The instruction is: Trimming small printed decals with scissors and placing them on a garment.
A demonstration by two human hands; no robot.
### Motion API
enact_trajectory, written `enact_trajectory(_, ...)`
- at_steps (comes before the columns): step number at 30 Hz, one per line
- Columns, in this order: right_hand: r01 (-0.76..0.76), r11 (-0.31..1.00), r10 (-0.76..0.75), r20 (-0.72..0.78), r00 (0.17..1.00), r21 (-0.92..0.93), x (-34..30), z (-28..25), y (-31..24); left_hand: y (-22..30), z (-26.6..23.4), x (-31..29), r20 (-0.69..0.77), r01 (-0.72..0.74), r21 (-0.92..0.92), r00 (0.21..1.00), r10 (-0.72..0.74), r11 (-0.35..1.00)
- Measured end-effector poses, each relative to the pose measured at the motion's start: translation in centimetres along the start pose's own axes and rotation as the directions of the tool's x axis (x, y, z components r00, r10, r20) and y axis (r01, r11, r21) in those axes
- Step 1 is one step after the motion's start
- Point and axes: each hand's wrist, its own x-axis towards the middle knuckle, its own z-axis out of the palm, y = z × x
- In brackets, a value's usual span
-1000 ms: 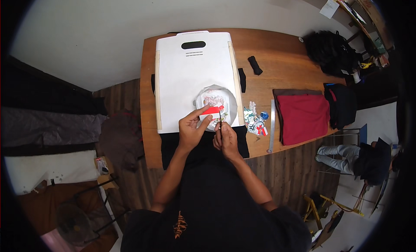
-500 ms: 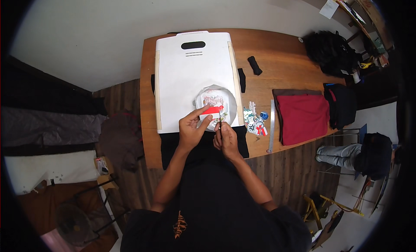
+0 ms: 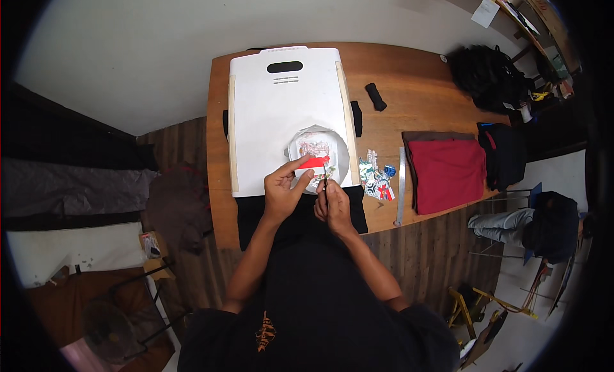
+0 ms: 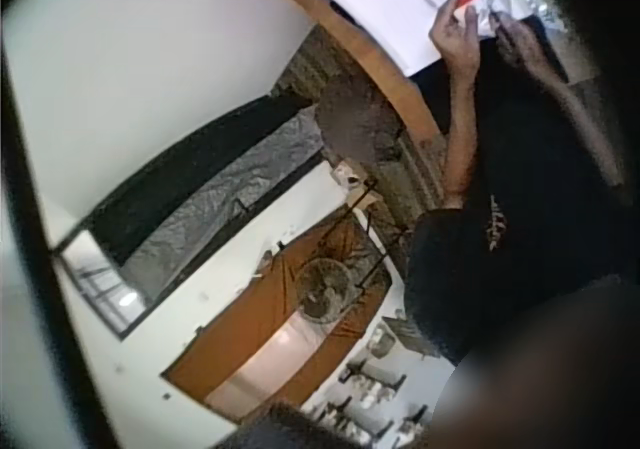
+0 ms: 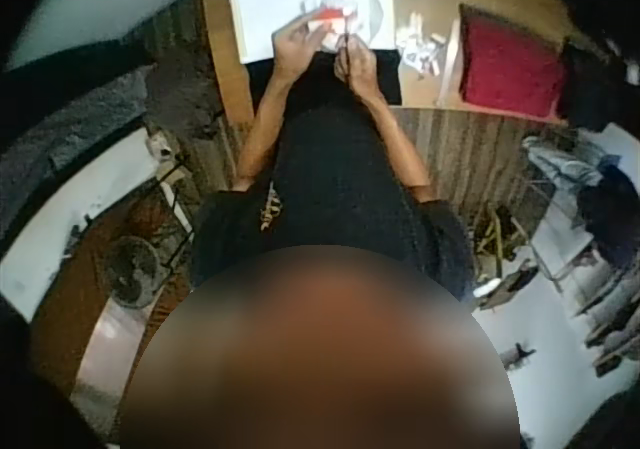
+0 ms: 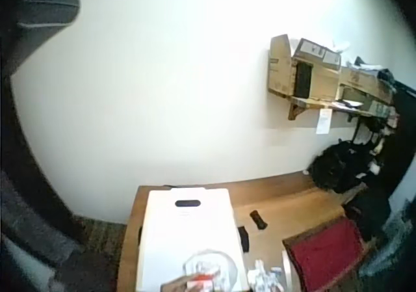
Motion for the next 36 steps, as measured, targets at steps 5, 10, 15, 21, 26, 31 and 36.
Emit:
enact_trajectory(5,-0.012,1.0,0.013,-0.023,1.0,0.003,-0.04,0.1,0.06,0.01,0.1,0.04,-0.009,-0.013,-0.006,1.0,0.013,1.0)
enact_trajectory(10,-0.013,0.999,0.014,-0.025,1.0,0.029,-0.23,-0.01,0.14,0.16,-0.01,0.03,-0.009,0.004,-0.002,1.0,-0.004,1.0)
enact_trajectory(15,-0.011,1.0,0.011,-0.003,1.0,0.023,-0.27,0.01,0.2,0.2,0.07,0.0,-0.005,0.0,0.007,1.0,0.0,1.0)
enact_trajectory(21,-0.006,1.0,0.007,-0.026,1.0,0.011,-0.06,0.18,0.07,-0.14,-0.07,-0.04,-0.003,0.013,-0.003,1.0,-0.013,1.0)
enact_trajectory(26,-0.006,1.0,0.006,-0.014,1.0,0.017,-0.08,0.09,-0.08,-0.05,-0.11,-0.09,-0.006,0.024,0.001,1.0,-0.024,1.0)
enact_trajectory(31,0.001,1.0,-0.001,-0.002,1.0,0.016,0.14,-0.05,0.12,-0.24,-0.07,-0.11,-0.003,0.0,0.002,1.0,0.0,1.0)
enact_trajectory(36,-0.015,1.0,0.015,-0.023,1.0,0.017,0.1,-0.02,0.14,-0.42,-0.19,-0.13,-0.004,0.049,-0.021,0.999,-0.049,0.999)
